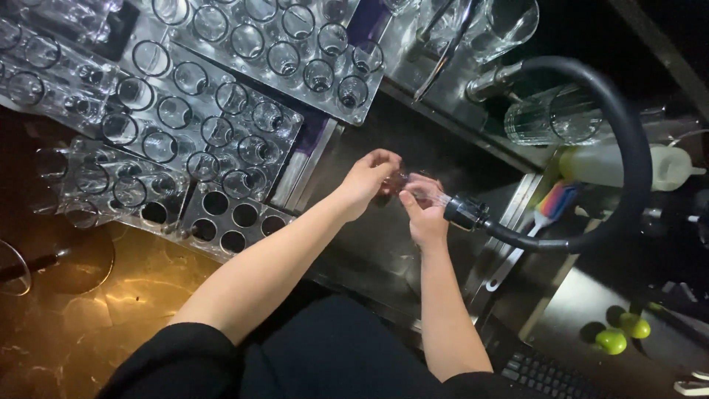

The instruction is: The person rinses small glasses and metal glass racks under a running tap in a sink. They handle the glasses individually and in groups, placing them into metal racks and then rinsing the racks themselves before setting them aside.

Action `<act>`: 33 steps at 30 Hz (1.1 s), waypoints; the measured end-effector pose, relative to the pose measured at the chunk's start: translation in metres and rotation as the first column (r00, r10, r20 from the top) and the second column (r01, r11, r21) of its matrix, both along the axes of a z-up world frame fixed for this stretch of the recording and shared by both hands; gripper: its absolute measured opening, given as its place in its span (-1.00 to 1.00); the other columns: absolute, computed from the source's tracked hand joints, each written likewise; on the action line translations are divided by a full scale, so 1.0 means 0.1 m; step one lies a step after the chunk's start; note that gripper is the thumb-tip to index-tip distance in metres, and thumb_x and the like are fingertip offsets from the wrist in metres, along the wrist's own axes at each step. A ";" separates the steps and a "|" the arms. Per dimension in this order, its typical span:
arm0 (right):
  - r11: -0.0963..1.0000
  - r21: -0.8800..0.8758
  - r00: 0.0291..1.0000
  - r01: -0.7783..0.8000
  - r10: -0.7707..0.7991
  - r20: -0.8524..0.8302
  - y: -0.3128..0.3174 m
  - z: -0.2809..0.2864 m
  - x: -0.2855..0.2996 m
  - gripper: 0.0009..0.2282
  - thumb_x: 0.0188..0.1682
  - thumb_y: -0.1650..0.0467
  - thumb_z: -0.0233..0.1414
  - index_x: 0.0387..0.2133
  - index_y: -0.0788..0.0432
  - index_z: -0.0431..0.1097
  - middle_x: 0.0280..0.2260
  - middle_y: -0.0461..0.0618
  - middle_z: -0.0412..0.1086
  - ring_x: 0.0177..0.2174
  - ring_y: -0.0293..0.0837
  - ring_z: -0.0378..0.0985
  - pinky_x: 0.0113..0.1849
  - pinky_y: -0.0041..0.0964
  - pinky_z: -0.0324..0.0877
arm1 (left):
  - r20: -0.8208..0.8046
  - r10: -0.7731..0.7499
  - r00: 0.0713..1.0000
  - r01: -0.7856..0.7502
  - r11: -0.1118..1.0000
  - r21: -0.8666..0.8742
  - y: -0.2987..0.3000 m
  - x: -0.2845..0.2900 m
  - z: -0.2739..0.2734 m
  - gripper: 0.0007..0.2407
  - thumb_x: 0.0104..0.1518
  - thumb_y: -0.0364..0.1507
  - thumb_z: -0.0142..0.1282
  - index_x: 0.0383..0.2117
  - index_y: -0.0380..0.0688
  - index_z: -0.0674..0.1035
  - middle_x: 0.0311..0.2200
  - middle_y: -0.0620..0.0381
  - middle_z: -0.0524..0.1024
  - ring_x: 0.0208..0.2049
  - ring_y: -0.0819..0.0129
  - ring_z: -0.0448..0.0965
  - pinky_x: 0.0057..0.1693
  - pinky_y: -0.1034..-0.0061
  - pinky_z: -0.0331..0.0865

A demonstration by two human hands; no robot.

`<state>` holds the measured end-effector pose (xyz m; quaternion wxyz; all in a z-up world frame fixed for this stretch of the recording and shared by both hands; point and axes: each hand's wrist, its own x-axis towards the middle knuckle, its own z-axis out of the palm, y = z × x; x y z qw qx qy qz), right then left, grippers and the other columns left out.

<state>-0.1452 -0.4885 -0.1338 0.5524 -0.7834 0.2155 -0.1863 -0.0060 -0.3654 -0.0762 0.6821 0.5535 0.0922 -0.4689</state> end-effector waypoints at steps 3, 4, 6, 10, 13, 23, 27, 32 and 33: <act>0.955 0.156 0.909 0.252 -0.178 -0.376 0.19 0.26 -0.07 -0.82 0.05 0.22 0.17 -0.31 0.05 0.60 -0.09 0.06 0.54 -0.04 -0.06 0.56 0.04 -0.19 0.39 | -0.042 0.034 0.999 -0.037 0.995 -0.088 0.02 0.00 0.10 -0.63 0.04 -0.64 -0.15 0.03 -0.27 0.49 -0.19 0.05 0.40 -0.16 0.34 0.49 -0.11 0.60 0.47; 0.954 0.157 0.907 0.254 -0.179 -0.381 0.16 0.20 -0.06 -0.82 0.05 0.22 0.17 -0.31 0.05 0.60 -0.09 0.06 0.54 -0.04 -0.06 0.56 0.04 -0.19 0.39 | -0.046 0.032 0.998 -0.036 0.996 -0.086 0.00 -0.01 0.07 -0.63 0.04 -0.64 -0.15 0.03 -0.27 0.49 -0.19 0.05 0.40 -0.16 0.34 0.49 -0.11 0.60 0.47; 0.997 0.060 0.996 0.052 -0.047 -0.076 0.07 0.07 0.01 -0.79 -0.07 0.25 0.30 -0.30 0.10 0.64 -0.30 0.04 0.51 -0.52 -0.21 0.56 -0.38 -0.35 0.52 | -0.131 -0.083 0.988 0.100 0.986 0.132 -0.03 0.00 0.01 -0.61 0.28 -0.24 -0.03 0.14 -0.23 0.46 -0.04 -0.18 0.53 -0.03 0.06 0.61 0.01 0.23 0.53; 0.998 -0.059 0.992 0.017 -0.010 0.122 0.03 -0.13 0.01 -0.85 -0.16 0.39 0.36 -0.39 0.18 0.61 -0.06 0.19 0.43 -0.11 0.04 0.57 -0.03 -0.16 0.44 | -0.175 -0.134 0.975 0.173 0.958 0.230 -0.05 -0.01 -0.10 -0.50 0.30 -0.13 -0.03 0.18 -0.32 0.39 -0.24 -0.15 0.61 -0.32 0.16 0.72 -0.24 0.33 0.68; 0.997 -0.042 0.993 0.058 -0.053 0.107 -0.02 -0.25 -0.01 -0.94 -0.09 0.52 0.27 -0.43 0.23 0.52 -0.16 0.16 0.46 -0.03 0.04 0.53 0.04 -0.15 0.40 | 0.016 -0.021 1.000 0.022 0.999 -0.026 -0.04 0.00 -0.12 -0.70 0.19 -0.51 0.01 0.07 -0.23 0.49 -0.14 0.03 0.51 -0.26 0.37 0.63 -0.21 0.62 0.57; 0.936 0.340 0.980 0.087 -0.142 0.140 -0.15 -0.27 -0.01 -0.80 0.01 0.28 0.11 -0.41 0.16 0.34 -0.02 0.15 0.39 -0.04 -0.06 0.52 -0.07 -0.28 0.47 | -0.157 0.060 0.986 -0.046 0.995 0.092 -0.05 0.02 -0.04 -0.52 0.20 -0.40 0.21 0.17 -0.39 0.30 -0.20 -0.11 0.49 -0.20 0.13 0.68 -0.04 0.31 0.60; 0.809 0.475 0.926 0.346 -0.375 -0.035 -0.77 -1.22 -0.22 -0.62 -0.06 0.53 0.07 -0.03 0.02 0.10 -0.14 0.02 0.47 -0.32 -0.23 0.56 -0.21 -0.41 0.42 | 0.404 -0.128 0.906 0.073 0.986 0.148 0.06 0.04 0.07 -0.56 0.00 -0.46 0.43 0.00 -0.29 0.50 -0.07 -0.16 0.59 0.04 -0.02 0.60 0.08 0.31 0.54; 0.855 -0.195 0.593 0.480 -0.481 -0.646 -1.24 -2.14 -0.29 -0.50 -0.10 0.11 0.14 0.10 -0.09 0.24 -0.19 -0.17 0.54 -0.03 -0.13 0.55 0.10 -0.19 0.29 | 0.531 -0.177 0.828 0.152 0.984 0.091 0.24 0.08 0.45 -0.56 -0.05 -0.54 0.45 -0.02 -0.17 0.50 -0.02 -0.03 0.61 0.09 0.06 0.58 0.10 0.37 0.56; 0.808 -0.139 0.610 0.573 -0.533 -0.587 -1.23 -2.24 -0.23 -0.52 -0.05 0.16 0.13 0.12 0.00 0.25 -0.12 -0.05 0.50 0.01 -0.06 0.52 0.12 -0.15 0.28 | 0.536 -0.174 0.826 0.158 0.985 0.076 0.30 0.08 0.59 -0.57 -0.05 -0.58 0.44 -0.03 -0.14 0.51 0.00 0.01 0.61 0.12 0.10 0.56 0.13 0.39 0.56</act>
